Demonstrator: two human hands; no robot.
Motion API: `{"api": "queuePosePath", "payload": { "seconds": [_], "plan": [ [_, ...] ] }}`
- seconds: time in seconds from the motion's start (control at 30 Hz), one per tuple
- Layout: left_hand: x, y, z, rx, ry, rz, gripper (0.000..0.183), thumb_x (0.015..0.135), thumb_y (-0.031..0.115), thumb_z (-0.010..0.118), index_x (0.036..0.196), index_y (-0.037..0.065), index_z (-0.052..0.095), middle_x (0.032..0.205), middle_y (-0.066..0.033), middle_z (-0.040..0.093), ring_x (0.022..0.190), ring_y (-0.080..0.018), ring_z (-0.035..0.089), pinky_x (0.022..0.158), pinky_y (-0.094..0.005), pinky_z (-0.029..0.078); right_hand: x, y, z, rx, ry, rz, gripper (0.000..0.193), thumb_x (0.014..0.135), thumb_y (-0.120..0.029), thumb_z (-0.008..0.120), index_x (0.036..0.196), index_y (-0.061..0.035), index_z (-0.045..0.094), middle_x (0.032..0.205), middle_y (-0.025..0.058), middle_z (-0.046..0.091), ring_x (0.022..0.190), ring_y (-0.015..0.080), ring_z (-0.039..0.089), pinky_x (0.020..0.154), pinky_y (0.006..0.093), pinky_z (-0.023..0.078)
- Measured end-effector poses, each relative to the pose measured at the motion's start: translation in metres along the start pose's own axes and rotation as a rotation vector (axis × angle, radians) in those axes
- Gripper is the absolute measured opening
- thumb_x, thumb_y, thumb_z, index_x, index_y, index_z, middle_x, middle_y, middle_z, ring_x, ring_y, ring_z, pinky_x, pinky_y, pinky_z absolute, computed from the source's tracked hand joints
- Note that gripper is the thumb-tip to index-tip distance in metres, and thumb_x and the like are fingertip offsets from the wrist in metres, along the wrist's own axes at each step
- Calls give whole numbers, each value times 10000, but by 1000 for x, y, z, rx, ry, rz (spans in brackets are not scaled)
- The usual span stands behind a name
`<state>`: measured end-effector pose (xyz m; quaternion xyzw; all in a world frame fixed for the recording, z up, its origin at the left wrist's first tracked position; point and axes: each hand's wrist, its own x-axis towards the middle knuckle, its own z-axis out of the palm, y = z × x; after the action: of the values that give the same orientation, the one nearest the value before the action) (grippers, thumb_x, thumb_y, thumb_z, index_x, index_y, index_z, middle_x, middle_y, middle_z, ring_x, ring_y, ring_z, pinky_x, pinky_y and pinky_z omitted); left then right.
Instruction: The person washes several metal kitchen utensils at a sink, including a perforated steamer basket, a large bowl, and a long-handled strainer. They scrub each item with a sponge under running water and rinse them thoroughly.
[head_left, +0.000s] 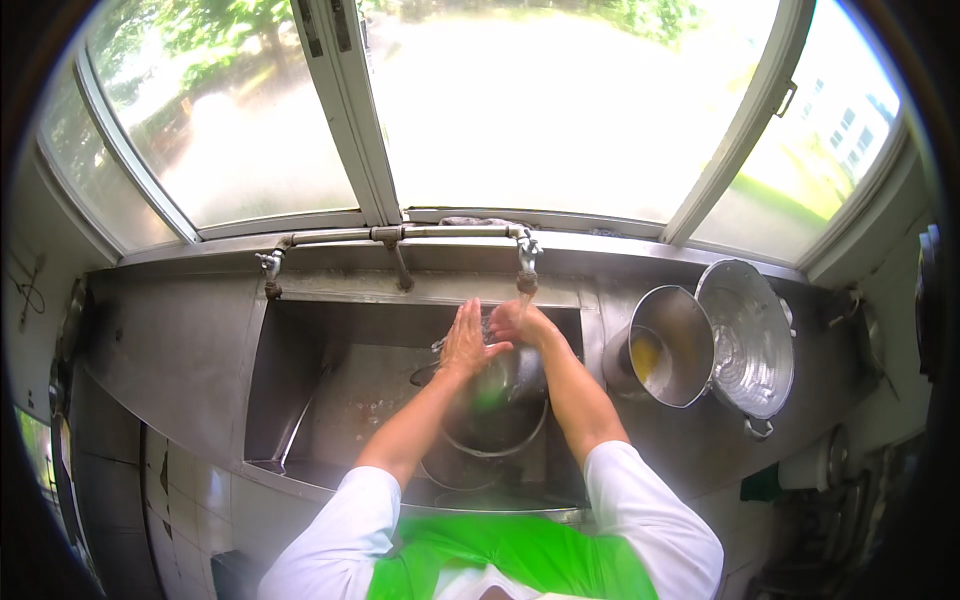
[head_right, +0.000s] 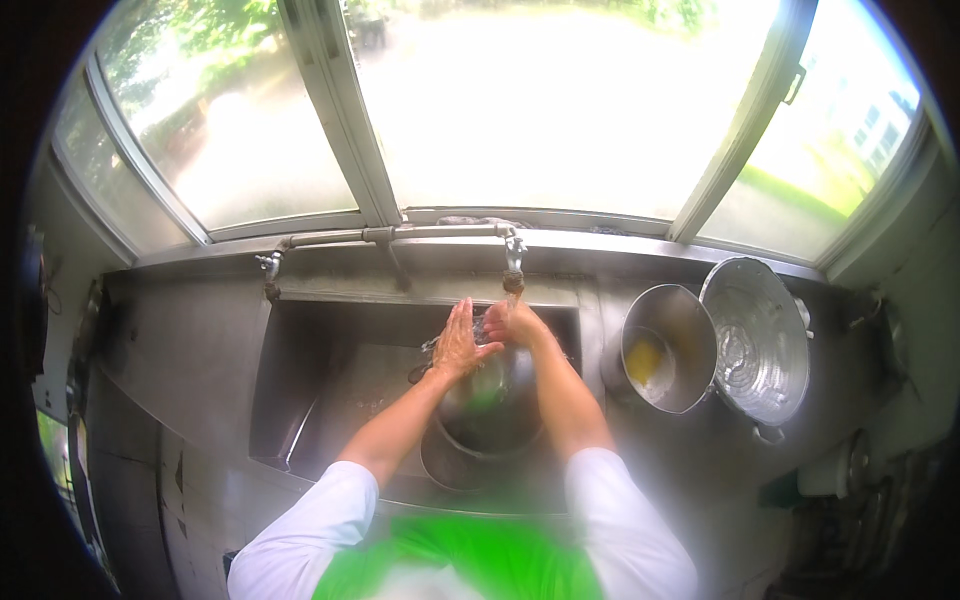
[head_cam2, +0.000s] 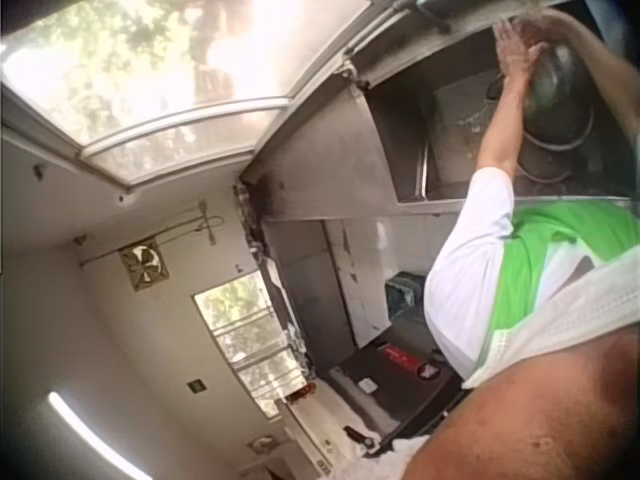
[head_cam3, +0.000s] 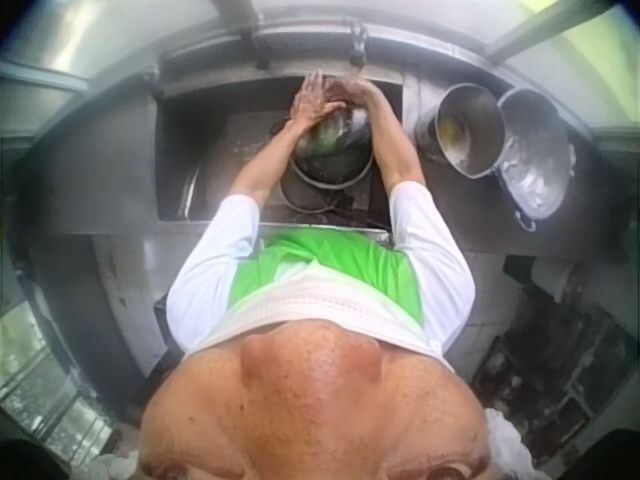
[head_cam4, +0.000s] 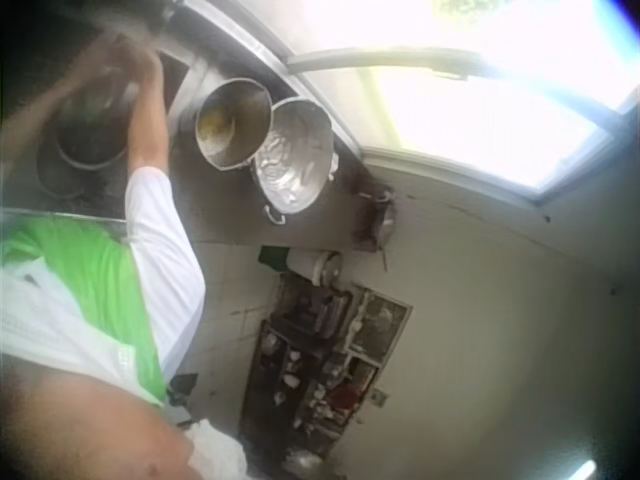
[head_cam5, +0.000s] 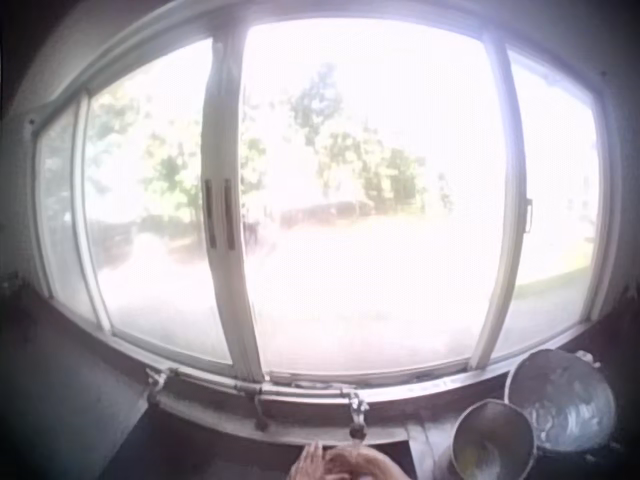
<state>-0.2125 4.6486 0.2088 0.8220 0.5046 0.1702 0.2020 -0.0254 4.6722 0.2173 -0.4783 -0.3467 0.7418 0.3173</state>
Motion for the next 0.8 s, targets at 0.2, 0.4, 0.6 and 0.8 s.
{"api": "queuePosePath", "payload": {
  "seconds": [0.2,0.4,0.6,0.8],
  "plan": [
    [3,9,4,-21,25,43,1222,754,606,761,1569,20,64,1611,-179,217,1502,-340,199,1207,-424,262,3,6,-27,-339,-155,-205,248,939,-170,592,1086,23,648,1105,209,677,1019,306,661,882,421,542],
    [-8,0,1,-36,40,27,1210,773,578,760,1567,12,43,1614,-206,189,1503,-353,188,1208,-436,254,3,3,-9,-281,-153,-67,335,954,-234,597,1138,40,654,1149,202,685,1041,303,675,936,394,524],
    [-7,-5,4,-58,41,46,1188,790,582,744,1576,44,33,1620,-214,169,1504,-362,179,1203,-442,265,-6,-10,0,-149,20,161,378,935,-264,600,1168,29,655,1184,183,681,1075,278,661,959,377,503],
    [-9,-2,-1,-39,-4,36,944,853,611,651,1528,74,268,1518,-187,389,1406,-333,379,1104,-456,396,-3,-4,-22,-664,147,7,303,918,-286,592,1015,-37,736,985,188,728,924,310,696,847,418,531]
  ]
}}
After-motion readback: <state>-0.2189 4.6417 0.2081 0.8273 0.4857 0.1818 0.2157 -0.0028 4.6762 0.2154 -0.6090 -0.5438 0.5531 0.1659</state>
